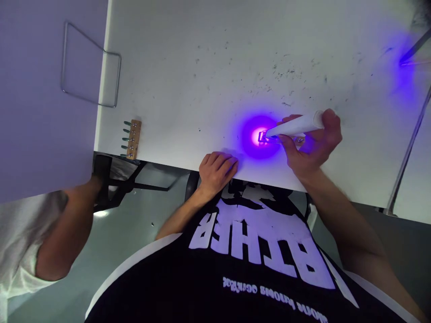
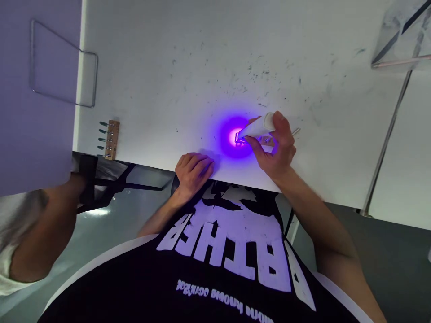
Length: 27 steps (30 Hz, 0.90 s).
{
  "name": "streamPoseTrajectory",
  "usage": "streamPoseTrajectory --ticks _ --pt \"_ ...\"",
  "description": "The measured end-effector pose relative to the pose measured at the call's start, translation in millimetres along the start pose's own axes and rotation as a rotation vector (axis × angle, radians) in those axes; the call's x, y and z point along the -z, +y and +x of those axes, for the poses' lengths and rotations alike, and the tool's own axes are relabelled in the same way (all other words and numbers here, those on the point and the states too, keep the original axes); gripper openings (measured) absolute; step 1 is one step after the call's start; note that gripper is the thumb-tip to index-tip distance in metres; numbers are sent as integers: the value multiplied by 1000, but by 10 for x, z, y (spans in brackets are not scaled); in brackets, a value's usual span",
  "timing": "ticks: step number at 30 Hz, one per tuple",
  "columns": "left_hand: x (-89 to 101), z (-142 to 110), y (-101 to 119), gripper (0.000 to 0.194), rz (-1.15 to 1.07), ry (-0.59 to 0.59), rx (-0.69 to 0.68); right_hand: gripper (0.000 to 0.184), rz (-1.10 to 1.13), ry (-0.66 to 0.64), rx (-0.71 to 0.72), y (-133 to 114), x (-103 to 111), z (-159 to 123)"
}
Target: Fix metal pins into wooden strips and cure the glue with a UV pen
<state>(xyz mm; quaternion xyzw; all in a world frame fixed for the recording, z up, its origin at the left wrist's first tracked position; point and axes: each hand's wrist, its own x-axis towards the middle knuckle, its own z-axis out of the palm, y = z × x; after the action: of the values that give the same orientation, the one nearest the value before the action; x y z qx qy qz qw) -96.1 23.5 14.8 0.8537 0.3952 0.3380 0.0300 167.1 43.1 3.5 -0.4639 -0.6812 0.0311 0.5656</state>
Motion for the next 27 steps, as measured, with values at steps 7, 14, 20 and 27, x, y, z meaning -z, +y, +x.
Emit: streamPoseTrajectory --ticks 7,14,20,27 --pt "-4 -4 3 5 11 2 -2 84 -12 23 54 -51 14 48" --pt "-2 13 16 11 10 23 -13 89 8 55 7 46 12 1" --pt "-10 -3 12 10 9 21 -13 83 -19 68 44 38 -5 12" --pt "-10 0 12 11 4 19 -14 87 24 57 50 -7 -5 48"
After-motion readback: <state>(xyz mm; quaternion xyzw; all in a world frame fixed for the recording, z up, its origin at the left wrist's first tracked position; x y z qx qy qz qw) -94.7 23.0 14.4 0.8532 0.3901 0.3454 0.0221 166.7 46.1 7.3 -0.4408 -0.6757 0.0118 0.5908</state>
